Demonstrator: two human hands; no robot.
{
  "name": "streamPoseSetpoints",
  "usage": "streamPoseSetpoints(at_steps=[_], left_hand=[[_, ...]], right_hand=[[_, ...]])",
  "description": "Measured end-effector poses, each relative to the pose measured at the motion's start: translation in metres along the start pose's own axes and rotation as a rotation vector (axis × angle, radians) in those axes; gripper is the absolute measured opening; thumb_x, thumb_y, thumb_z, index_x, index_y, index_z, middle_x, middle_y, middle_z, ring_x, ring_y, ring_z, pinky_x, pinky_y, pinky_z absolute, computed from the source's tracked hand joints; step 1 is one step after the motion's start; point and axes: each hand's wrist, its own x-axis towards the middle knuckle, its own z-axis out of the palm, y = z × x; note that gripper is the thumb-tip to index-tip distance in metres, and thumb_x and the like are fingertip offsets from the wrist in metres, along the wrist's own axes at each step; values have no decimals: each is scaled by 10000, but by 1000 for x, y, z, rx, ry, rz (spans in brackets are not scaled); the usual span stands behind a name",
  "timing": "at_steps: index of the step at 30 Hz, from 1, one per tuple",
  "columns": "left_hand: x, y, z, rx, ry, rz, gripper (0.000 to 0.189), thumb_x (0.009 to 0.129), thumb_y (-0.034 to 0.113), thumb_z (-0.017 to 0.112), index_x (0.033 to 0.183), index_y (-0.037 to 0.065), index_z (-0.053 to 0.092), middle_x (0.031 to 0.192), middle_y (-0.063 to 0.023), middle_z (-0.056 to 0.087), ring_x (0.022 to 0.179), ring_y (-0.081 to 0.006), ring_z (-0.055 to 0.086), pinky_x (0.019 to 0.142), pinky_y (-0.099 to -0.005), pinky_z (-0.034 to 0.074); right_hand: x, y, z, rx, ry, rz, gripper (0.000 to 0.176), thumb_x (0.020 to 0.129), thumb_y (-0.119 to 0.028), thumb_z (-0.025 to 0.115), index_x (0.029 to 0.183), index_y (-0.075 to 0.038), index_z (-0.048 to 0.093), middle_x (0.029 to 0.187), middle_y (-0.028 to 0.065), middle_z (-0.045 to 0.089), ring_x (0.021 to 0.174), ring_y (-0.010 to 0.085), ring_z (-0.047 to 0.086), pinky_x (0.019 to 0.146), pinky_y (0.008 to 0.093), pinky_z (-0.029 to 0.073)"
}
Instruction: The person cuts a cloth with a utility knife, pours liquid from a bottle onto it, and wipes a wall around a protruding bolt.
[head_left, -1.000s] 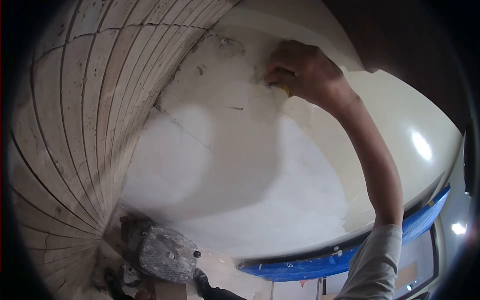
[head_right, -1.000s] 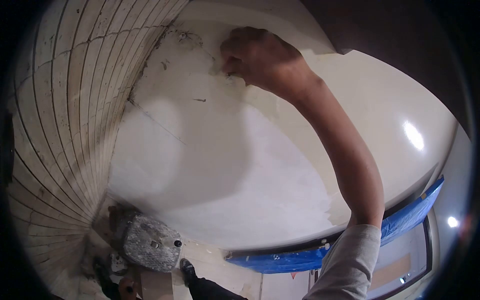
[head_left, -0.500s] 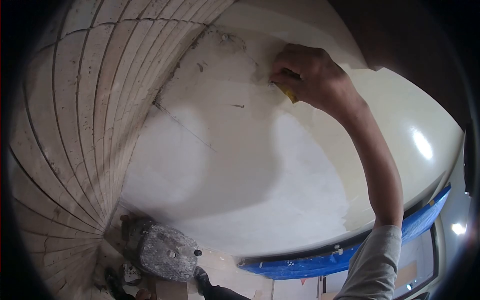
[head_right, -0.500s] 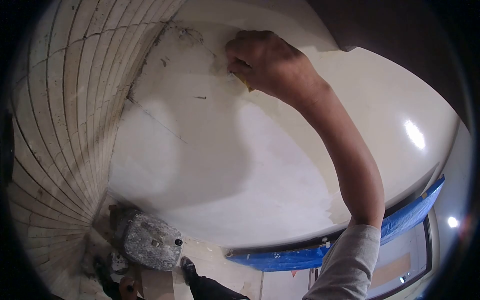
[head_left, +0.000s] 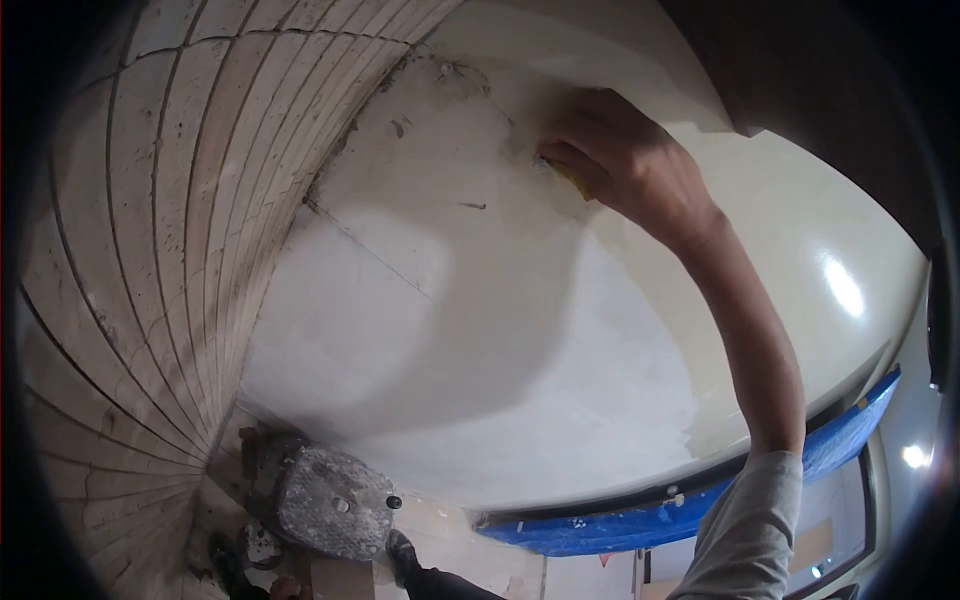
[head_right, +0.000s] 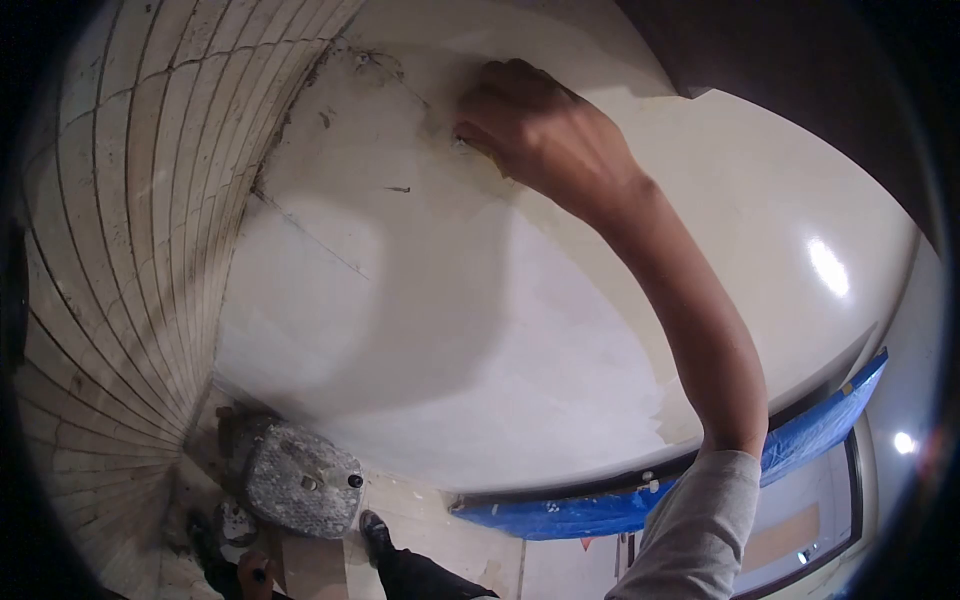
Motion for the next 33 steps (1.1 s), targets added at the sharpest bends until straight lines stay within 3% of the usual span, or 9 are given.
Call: streamPoseSetpoints(at_steps=[4,7,10,13,16,22,25,31,33], left_hand=[[-1,9,2,40,15,-52,260,980,184,829,1136,-15,769,1209,-154,749,1035,-269,706,891,-391,570],[-3,-1,4,-31,-47,-99,268,985,158,820,1201,7,775,1218,-118,744,848,-168,650,738,-314,539],[3,-18,14,-44,100,241,290,987,152,818,1246,29,776,1227,-77,735,705,-75,528,603,-250,444],[-8,-23,18,-103,6,-119,265,988,162,820,1207,20,777,1211,-60,729,705,-69,521,599,-244,435],[-13,-29,18,-39,-43,-134,275,977,176,834,1193,17,772,1231,-101,738,868,-178,661,763,-321,549],[-4,4,6,-29,-69,-213,349,990,286,814,1215,24,763,1310,-192,713,1301,-373,632,1110,-471,503],[7,36,-9,37,-170,-351,360,1004,312,796,1216,23,763,1379,-193,674,1310,-366,621,1096,-460,514],[-10,-9,12,-77,-90,-221,336,1017,305,788,1224,41,768,1490,-161,607,1313,-301,622,1017,-401,552],[-10,-1,12,-31,-101,-337,325,1008,278,803,1220,34,768,1451,-148,640,1295,-283,633,1006,-388,553]], right_hand=[[-35,1,16,-226,90,-97,364,786,-18,755,1131,-131,756,1068,34,680,958,237,670,843,375,590],[-47,-17,11,-231,104,26,462,758,19,742,1195,-131,747,1137,47,658,974,223,662,872,366,583],[-46,-23,8,-90,166,168,302,809,10,768,1080,-124,779,1066,41,691,972,242,674,843,372,594],[-28,-8,5,4,186,162,158,838,-72,822,984,-120,785,1019,36,707,963,251,686,813,388,600],[5,14,-3,27,79,-60,147,827,-124,840,956,-124,770,1048,13,705,977,234,692,818,385,603],[47,11,-9,-189,-256,-277,82,853,-57,747,869,-114,691,1068,-32,659,1093,193,667,898,341,613],[51,5,-10,-235,-312,-297,92,848,-34,734,877,-111,693,1100,-34,665,1140,184,659,955,325,614],[57,-15,-18,-312,-456,-310,54,881,-71,726,928,-91,708,1161,-2,670,1185,209,656,1034,315,588],[56,-16,-19,-280,-462,-286,43,898,-82,718,940,-87,711,1172,12,668,1194,219,653,1045,321,583]])
